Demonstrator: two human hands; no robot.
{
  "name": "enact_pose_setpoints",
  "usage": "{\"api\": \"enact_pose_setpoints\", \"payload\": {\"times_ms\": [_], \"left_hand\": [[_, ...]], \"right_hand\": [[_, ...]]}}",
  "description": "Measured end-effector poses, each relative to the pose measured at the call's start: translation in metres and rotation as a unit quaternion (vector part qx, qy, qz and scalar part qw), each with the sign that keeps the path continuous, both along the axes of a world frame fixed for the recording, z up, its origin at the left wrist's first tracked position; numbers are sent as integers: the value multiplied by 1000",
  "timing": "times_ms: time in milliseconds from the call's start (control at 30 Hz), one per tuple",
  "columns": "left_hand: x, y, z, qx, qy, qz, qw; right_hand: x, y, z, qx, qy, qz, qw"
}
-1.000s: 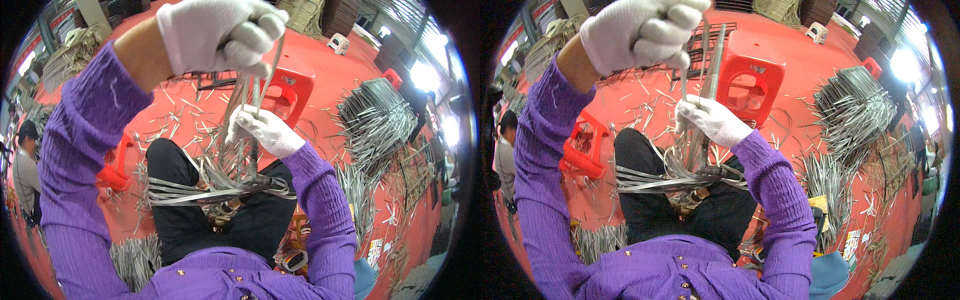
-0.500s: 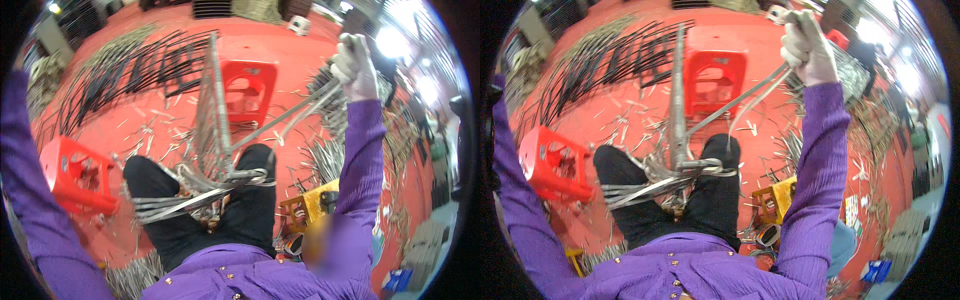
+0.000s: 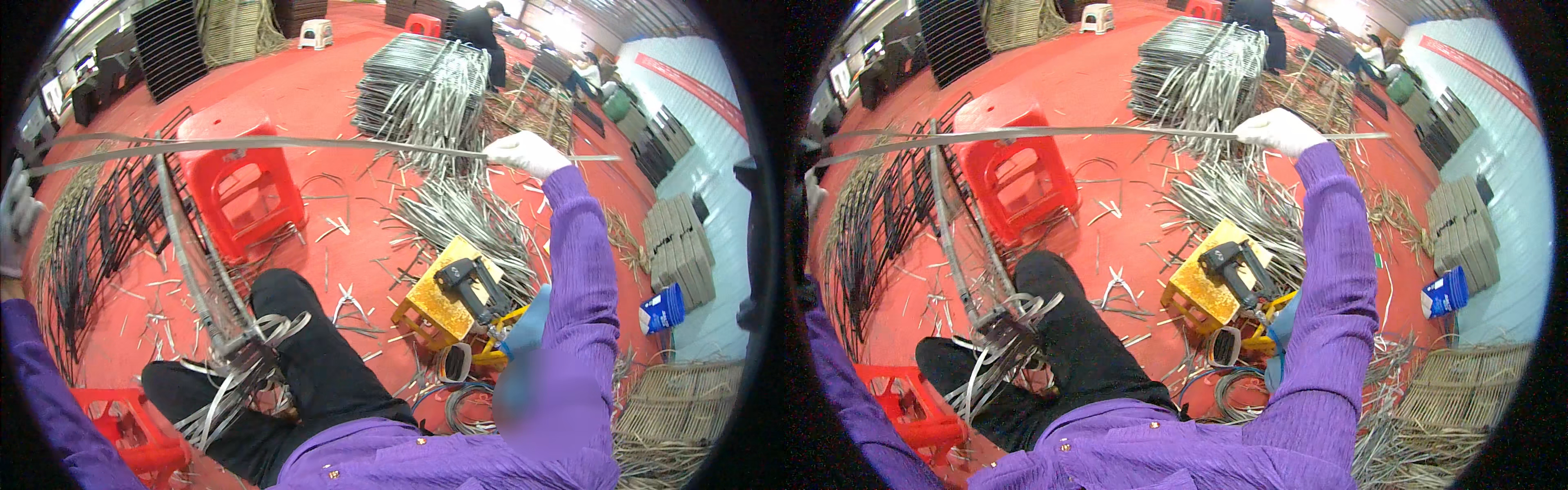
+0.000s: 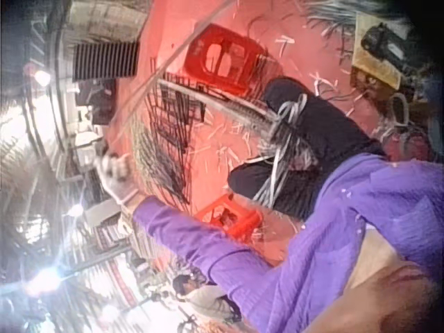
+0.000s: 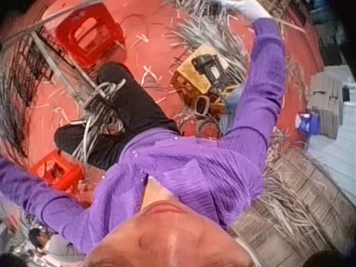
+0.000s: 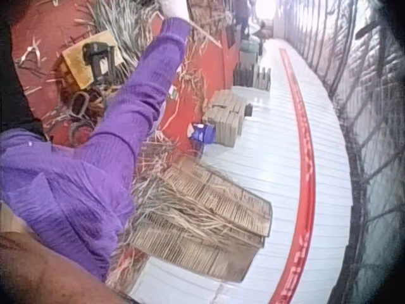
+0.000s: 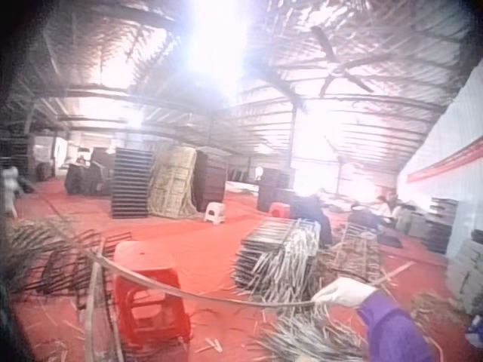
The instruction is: The person assembles a metal chair frame by inserting metal rods into a frame and securing them with a staple gun. They then wrap the frame with a plastic strap, cut the excess with shears, and place the finished unit aside before starting another frame.
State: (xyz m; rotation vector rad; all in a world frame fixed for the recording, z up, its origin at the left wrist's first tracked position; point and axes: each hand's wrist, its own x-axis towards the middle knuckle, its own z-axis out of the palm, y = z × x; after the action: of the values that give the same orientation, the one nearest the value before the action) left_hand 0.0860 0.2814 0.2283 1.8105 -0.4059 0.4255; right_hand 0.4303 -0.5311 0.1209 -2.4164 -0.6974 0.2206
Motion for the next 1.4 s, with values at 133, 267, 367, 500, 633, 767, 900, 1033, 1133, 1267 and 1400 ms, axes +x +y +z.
{"api": "enact_pose_setpoints", "payload": {"times_ms": [133, 267, 367, 500, 633, 767, 900, 1033, 1133, 1267, 1400], "left_hand": [[86, -77, -26, 116, 0, 84, 990], [149, -177, -36, -160, 36, 136, 977], [136, -227, -80, -7, 71, 217, 974], [73, -260, -130, 158, 88, 176, 968], [1, -283, -159, 168, 80, 288, 940], [-88, -309, -189, 233, -46, 395, 887], [-149, -363, -235, 356, 50, 209, 910], [-138, -419, -312, 97, 287, 399, 865], [-122, -418, -353, -20, 351, 461, 815], [-117, -407, -381, -47, 322, 445, 834], [-130, -399, -382, 185, 351, 469, 789]], "right_hand": [[21, -110, -66, -5, -173, -167, 971], [13, -192, -149, -254, -269, -235, 899], [-8, -216, -205, -462, -223, -242, 824], [-25, -204, -255, -398, -20, -449, 800], [-22, -192, -267, -457, -17, -492, 741], [-4, -197, -224, -673, -157, -361, 626], [17, -118, -180, -309, -302, -342, 835], [-34, 88, -164, 125, -279, 30, 952], [-135, 222, -144, 186, -100, 267, 940], [-224, 318, -114, 126, 114, 480, 861], [-242, 350, -104, 53, -54, 480, 874]]}}
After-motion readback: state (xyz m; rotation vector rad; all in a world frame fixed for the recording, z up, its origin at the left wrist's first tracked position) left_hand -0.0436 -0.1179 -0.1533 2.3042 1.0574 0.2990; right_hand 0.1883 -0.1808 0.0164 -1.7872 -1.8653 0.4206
